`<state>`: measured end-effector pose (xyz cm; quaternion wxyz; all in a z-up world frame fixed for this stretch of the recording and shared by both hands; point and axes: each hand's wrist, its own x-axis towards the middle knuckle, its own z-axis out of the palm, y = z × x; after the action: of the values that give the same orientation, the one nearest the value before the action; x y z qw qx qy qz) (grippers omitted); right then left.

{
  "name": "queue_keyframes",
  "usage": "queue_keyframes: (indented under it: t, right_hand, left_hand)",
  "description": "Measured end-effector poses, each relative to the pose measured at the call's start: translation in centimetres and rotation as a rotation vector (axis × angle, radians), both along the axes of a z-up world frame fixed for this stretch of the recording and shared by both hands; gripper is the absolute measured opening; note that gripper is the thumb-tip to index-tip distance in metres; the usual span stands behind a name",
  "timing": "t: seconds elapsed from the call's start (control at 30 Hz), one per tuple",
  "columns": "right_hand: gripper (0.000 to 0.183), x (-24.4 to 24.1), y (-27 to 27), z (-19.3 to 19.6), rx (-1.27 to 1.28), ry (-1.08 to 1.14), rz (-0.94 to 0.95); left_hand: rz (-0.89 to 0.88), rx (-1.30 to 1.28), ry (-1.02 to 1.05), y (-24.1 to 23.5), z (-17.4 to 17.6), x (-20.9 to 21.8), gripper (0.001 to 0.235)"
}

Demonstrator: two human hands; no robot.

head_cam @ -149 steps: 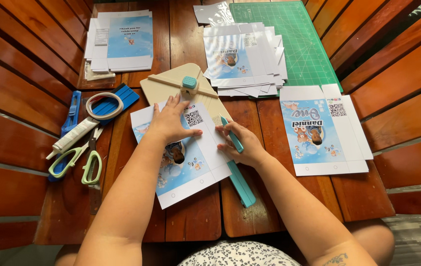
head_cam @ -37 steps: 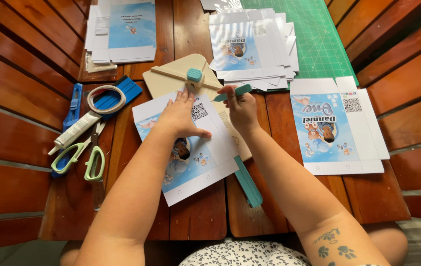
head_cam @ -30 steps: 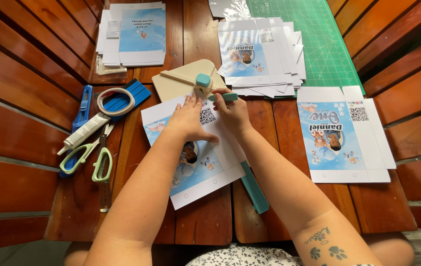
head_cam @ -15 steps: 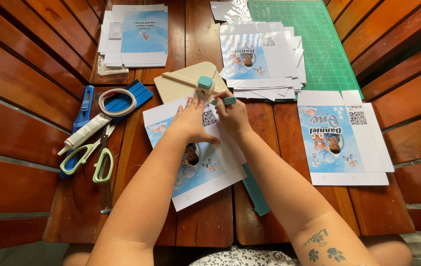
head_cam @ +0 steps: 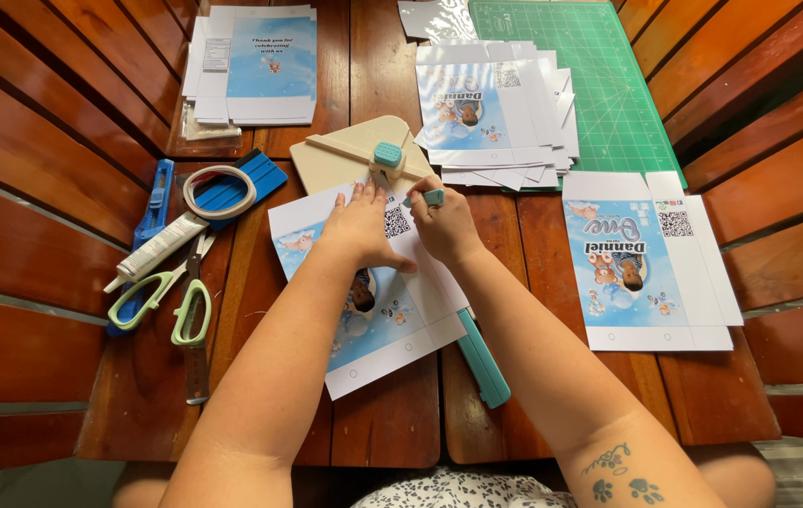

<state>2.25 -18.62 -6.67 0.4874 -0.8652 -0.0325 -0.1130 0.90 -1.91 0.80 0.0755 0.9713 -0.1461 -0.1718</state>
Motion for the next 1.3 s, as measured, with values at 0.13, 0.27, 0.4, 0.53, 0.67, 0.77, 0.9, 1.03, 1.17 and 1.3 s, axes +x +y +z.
queue_keyframes:
  t: [0.13,0.27,0.4,0.53,0.67,0.77,0.9,1.03,1.17,1.3]
  right_hand:
    - [0.014,-2.1,-0.5,1.2,0.009,0.030,-0.004]
    - [0.016,-4.5,-1.4,1.8,0.000,0.077,-0.008]
    - [0.017,-7.5,-2.6,2.4,-0.004,0.076,0.011]
    - [0.017,-10.6,-3.5,3.0,-0.017,0.085,0.006]
    - [0.019,-13.3,-4.3,3.1,-0.006,0.119,-0.008]
    - [0.019,-15.2,-5.0,3.2,-0.010,0.128,-0.001]
    - [0.017,-17.1,-5.9,2.9,0.013,0.157,-0.011]
    - [0.017,-18.4,-6.2,3.4,0.028,0.165,-0.016]
    - [0.018,-17.4,-6.9,2.9,0.106,0.205,-0.067]
    - [0.034,-13.0,-9.4,1.1,0.238,0.168,-0.125]
  left_hand:
    - [0.000,-0.007,-0.004,-0.1,0.1,0.0,0.149]
    - [0.006,0.003,0.009,-0.2,0.4,0.0,0.151]
    - [0.012,0.005,0.006,-0.2,0.7,-0.3,0.150]
    - [0.013,-0.003,0.003,-0.2,0.6,-0.3,0.149]
    - [0.014,0.003,-0.001,-0.2,0.3,-0.1,0.150]
    - [0.017,0.004,0.003,-0.2,0.3,-0.2,0.150]
    - [0.018,0.001,0.011,-0.2,0.4,-0.2,0.148]
    - [0.020,0.003,0.008,-0.2,0.4,-0.2,0.148]
    - [0.020,-0.010,0.006,0.0,0.0,-0.2,0.149]
    - [0.010,-0.068,-0.016,0.5,-1.0,0.0,0.150]
